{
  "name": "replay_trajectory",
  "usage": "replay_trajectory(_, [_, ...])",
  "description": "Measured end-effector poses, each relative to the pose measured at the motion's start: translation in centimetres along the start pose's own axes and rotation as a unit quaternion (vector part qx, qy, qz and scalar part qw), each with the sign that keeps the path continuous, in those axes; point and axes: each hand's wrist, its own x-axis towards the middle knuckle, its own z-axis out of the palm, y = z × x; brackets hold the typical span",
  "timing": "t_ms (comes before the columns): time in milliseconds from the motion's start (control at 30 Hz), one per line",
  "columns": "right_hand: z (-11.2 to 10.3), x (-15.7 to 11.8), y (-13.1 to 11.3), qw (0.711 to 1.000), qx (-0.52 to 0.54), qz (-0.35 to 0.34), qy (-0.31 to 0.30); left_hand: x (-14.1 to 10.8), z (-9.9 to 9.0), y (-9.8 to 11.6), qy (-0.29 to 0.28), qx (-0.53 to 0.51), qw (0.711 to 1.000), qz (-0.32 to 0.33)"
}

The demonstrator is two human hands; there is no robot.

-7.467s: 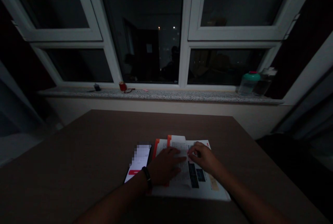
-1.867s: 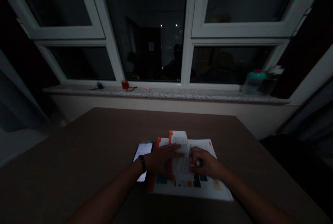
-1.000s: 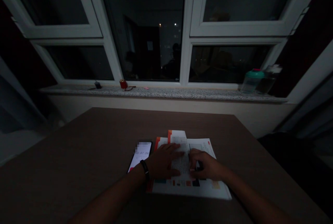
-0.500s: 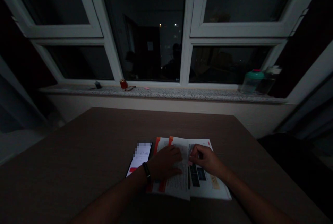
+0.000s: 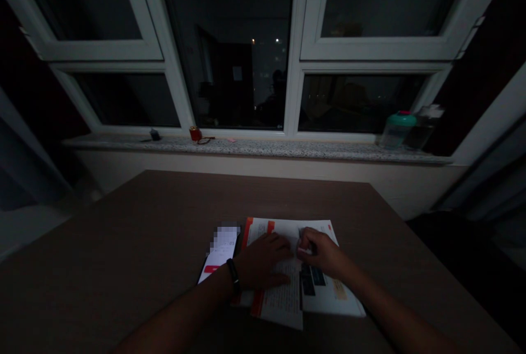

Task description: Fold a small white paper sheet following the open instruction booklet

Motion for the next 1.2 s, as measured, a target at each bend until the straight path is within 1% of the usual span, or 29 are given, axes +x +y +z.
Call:
replay_trajectory(167, [0.3, 0.9, 1.2, 0.994, -0.061, 0.026, 0.083, 0.0, 0.3, -0.1, 0.014, -0.009, 1.000, 0.006])
replay_trajectory(300, [0.4, 1.0, 1.3, 0.989, -0.083, 0.044, 0.113, -0.2, 0.4, -0.2, 0.023, -0.025, 0.999, 0.019])
replay_trajectory(433, [0.3, 0.8, 1.1, 0.992, -0.069, 0.037, 0.102, -0.3, 0.4, -0.3, 0.028, -0.035, 0.999, 0.024])
replay_trajectory(633, [0.2, 0.3, 0.6, 0.999, -0.035, -0.020, 0.031, 0.0, 0.6, -0.4, 0.019, -0.030, 0.999, 0.038])
replay_trajectory(867, [-0.3, -0.3, -0.4, 0.997, 0.011, -0.068, -0.025, 0.3, 0.9, -0.4, 0.025, -0.027, 0.999, 0.031])
replay_trajectory(933, [-0.3, -0.1, -0.2, 0.997, 0.015, -0.067, -0.024, 0.2, 0.9, -0.4, 0.028, -0.033, 0.999, 0.027])
replay_trajectory(1000, [-0.2, 0.2, 0.3, 0.998, 0.007, -0.056, -0.009, 0.2, 0.9, -0.4, 0.033, -0.036, 0.998, 0.026])
replay_trajectory(1200, [0.3, 1.1, 1.4, 0.996, -0.051, 0.005, 0.073, 0.2, 1.0, -0.5, 0.037, -0.045, 0.998, 0.026])
